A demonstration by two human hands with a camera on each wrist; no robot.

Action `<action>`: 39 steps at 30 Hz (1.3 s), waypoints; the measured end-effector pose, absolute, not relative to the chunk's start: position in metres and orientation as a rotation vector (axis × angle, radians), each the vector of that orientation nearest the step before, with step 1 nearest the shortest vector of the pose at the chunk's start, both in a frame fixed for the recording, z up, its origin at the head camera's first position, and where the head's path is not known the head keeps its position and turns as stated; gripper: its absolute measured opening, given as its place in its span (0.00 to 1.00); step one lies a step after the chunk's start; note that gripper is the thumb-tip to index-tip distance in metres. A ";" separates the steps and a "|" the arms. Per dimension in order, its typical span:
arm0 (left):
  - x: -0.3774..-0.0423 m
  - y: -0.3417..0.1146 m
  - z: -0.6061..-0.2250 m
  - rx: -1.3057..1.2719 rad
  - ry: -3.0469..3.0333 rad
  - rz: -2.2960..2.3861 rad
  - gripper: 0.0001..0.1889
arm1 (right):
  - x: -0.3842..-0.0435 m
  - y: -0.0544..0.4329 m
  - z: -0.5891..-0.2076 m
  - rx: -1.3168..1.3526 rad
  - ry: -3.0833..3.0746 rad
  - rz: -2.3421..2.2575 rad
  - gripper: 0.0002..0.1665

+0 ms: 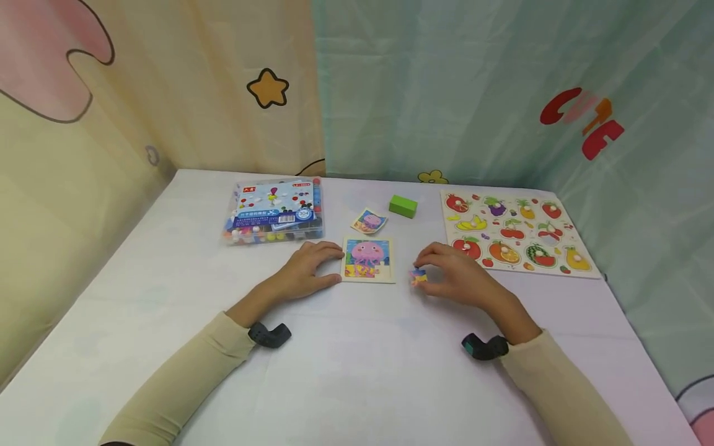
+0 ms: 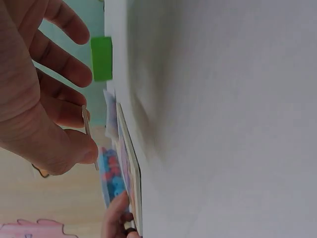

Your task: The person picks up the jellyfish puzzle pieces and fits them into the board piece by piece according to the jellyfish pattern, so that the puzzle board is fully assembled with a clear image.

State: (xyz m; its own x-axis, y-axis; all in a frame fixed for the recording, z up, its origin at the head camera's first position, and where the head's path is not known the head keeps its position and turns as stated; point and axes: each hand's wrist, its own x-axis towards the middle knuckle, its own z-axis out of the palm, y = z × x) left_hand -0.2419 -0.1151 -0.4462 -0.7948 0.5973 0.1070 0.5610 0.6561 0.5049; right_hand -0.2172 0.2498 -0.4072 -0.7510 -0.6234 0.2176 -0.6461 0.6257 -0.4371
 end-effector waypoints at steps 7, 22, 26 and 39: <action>-0.242 -0.113 -0.448 0.994 2.797 0.827 0.27 | -0.244 0.204 -0.411 1.163 -2.820 0.840 0.19; -0.242 -0.114 -0.447 1.004 2.803 0.795 0.28 | -0.251 0.191 -0.428 1.057 -2.913 0.948 0.18; -0.242 -0.115 -0.447 0.992 2.799 0.801 0.28 | -0.251 0.190 -0.430 1.063 -2.910 0.977 0.19; -0.239 -0.115 -0.452 1.004 2.794 0.821 0.27 | -0.249 0.191 -0.440 1.095 -2.850 0.998 0.15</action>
